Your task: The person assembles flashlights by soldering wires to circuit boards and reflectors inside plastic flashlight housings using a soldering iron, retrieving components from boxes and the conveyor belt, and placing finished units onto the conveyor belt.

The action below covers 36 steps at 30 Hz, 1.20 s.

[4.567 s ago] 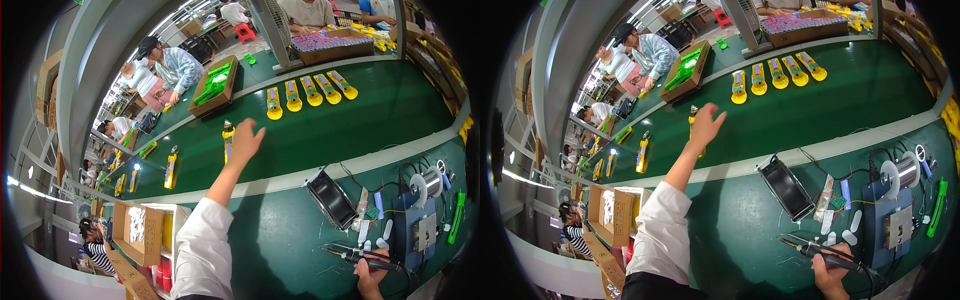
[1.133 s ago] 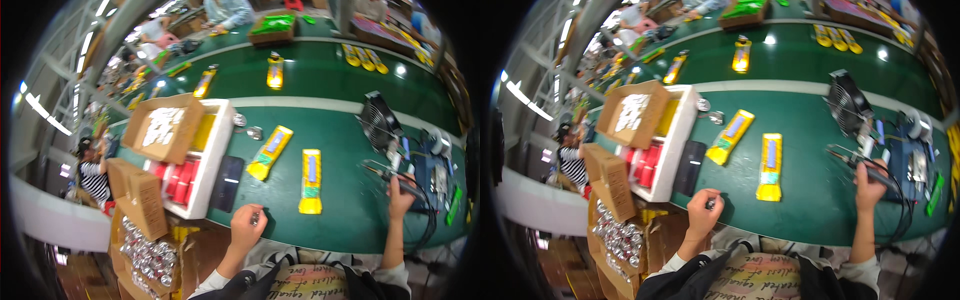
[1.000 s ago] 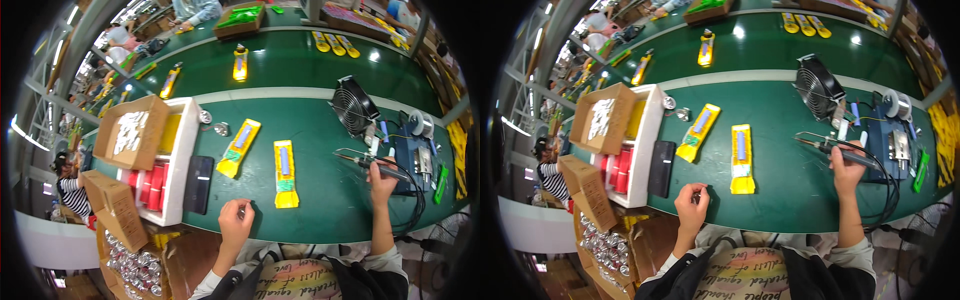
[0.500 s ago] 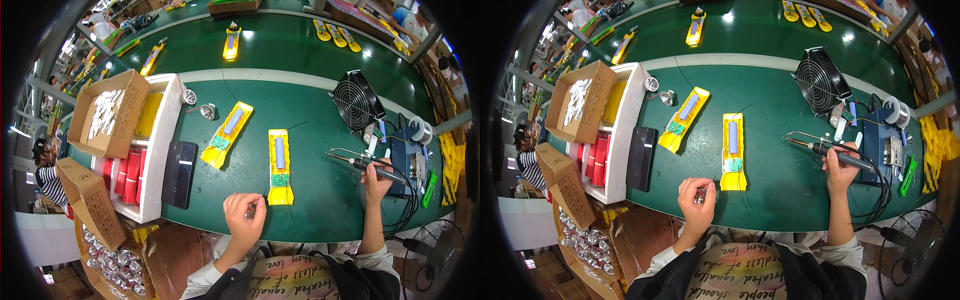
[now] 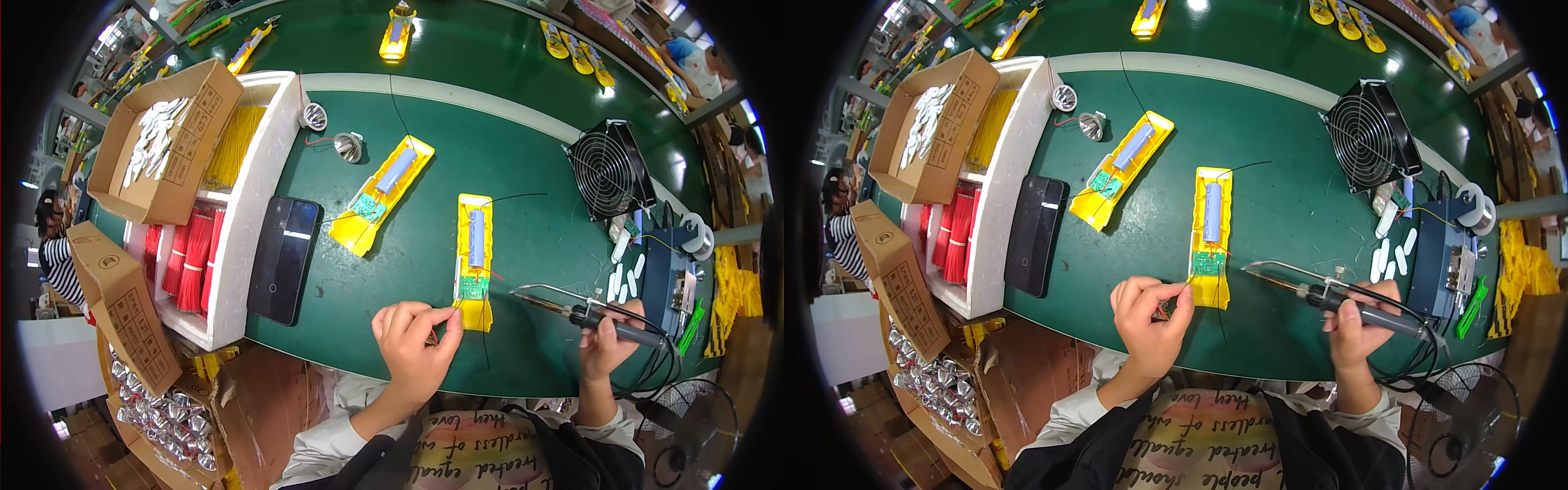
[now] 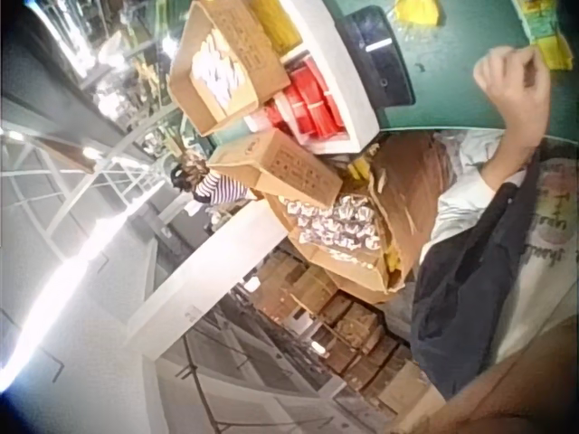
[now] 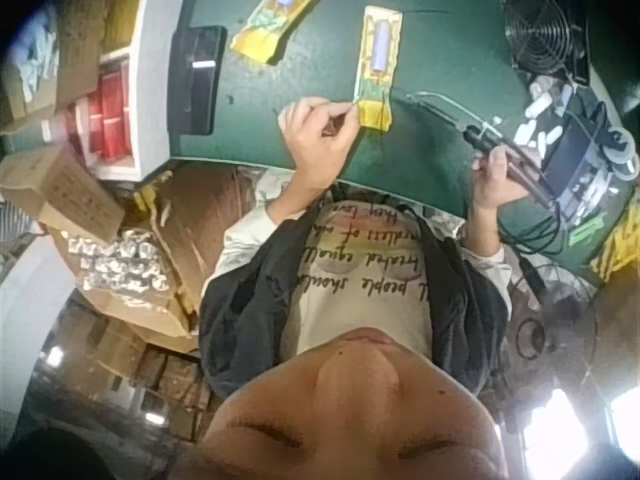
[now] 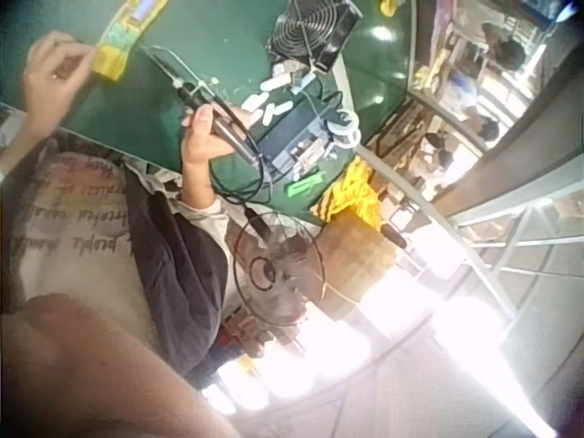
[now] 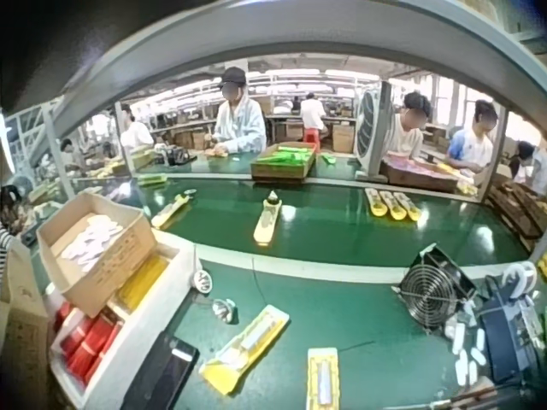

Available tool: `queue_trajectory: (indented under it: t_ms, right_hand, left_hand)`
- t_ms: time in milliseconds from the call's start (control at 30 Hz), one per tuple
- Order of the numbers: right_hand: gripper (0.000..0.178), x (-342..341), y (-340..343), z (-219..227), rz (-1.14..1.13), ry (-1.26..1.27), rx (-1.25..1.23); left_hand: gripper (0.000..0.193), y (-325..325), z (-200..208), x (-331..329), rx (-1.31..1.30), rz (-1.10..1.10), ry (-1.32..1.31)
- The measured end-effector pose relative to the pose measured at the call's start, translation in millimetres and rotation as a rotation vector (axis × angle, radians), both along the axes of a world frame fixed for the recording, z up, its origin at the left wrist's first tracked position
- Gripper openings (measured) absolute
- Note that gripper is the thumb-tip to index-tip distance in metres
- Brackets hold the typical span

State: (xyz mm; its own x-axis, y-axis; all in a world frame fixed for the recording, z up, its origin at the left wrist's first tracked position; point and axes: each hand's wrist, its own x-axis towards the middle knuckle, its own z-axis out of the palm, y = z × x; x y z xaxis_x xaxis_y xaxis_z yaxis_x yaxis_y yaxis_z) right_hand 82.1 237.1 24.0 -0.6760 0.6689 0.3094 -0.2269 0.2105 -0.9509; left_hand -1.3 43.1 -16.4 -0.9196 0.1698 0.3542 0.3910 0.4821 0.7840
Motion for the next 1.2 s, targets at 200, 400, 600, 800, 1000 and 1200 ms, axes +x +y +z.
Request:
queue_trajectory:
  t_ms: [200, 400, 600, 800, 1000, 1200]
  right_hand:
    - [0.023, -5.4, -19.4, -11.7, 0.105, -0.086, -0.083]
    - [0.022, -6.8, -22.2, -17.2, 0.164, -0.146, -0.111]
    - [0.022, -8.5, -20.3, -19.5, 0.179, -0.167, -0.133]
    - [0.022, -9.5, -22.1, -18.8, 0.179, -0.184, -0.135]
    - [0.022, -7.4, -21.0, -17.3, 0.184, -0.203, -0.130]
    - [0.023, -6.4, -21.9, -17.9, 0.181, -0.221, -0.125]
  left_hand:
    - [0.011, 1.3, -2.0, -1.7, -0.005, -0.011, 0.019]
    - [0.012, 1.3, -1.3, -3.2, -0.015, -0.021, 0.019]
    - [0.012, 1.8, -2.5, -3.8, -0.015, -0.022, 0.013]
    - [0.012, 1.2, -3.1, -3.6, -0.021, -0.016, 0.020]
    - [0.012, 2.4, -3.0, -2.6, -0.017, -0.021, 0.019]
    - [0.013, 2.0, -3.5, -2.7, -0.012, -0.016, 0.025]
